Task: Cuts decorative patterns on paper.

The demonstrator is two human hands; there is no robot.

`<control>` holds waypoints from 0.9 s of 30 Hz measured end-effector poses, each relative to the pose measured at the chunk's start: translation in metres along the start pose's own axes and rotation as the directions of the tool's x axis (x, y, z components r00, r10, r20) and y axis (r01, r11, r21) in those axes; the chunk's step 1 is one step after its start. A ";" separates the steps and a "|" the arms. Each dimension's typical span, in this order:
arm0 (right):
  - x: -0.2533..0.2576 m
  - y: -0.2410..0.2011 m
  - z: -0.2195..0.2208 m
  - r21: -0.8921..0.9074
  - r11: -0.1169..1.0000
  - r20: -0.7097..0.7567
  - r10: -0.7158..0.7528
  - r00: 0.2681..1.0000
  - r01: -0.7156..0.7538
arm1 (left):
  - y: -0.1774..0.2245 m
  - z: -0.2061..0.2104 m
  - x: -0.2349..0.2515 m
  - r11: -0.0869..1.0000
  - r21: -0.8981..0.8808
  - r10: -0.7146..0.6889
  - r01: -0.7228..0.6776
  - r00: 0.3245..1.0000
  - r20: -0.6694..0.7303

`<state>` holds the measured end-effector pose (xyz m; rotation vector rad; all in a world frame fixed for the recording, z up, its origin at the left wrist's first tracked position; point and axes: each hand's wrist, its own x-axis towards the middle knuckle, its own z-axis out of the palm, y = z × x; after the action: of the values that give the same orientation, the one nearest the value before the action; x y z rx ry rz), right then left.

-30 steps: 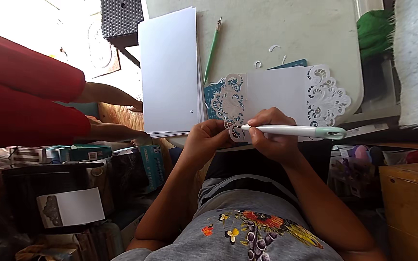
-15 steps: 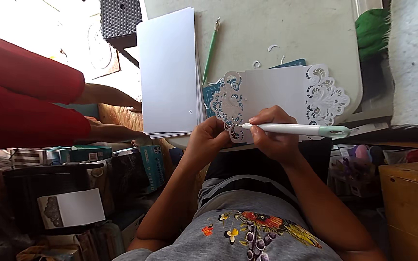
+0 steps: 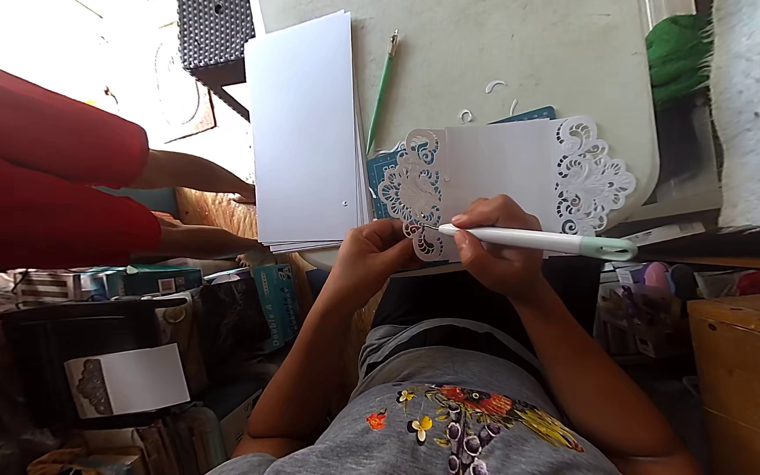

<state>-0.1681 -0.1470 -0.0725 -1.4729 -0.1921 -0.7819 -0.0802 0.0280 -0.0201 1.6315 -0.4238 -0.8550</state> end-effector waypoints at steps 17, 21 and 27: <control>-0.002 0.003 0.000 -0.015 1.000 0.006 -0.025 1.000 0.025 | -0.004 0.002 0.000 0.999 -0.009 0.049 -0.049 0.999 -0.022; -0.002 0.003 0.000 -0.014 0.999 -0.002 -0.030 1.000 0.030 | -0.003 0.005 0.000 0.997 0.039 0.061 -0.060 0.997 -0.039; -0.002 0.002 0.000 0.008 1.000 0.000 -0.022 1.000 0.022 | -0.001 0.006 0.000 0.996 0.067 0.056 -0.053 0.997 -0.052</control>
<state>-0.1678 -0.1464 -0.0753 -1.4658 -0.2117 -0.7979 -0.0846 0.0239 -0.0219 1.6914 -0.4607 -0.7622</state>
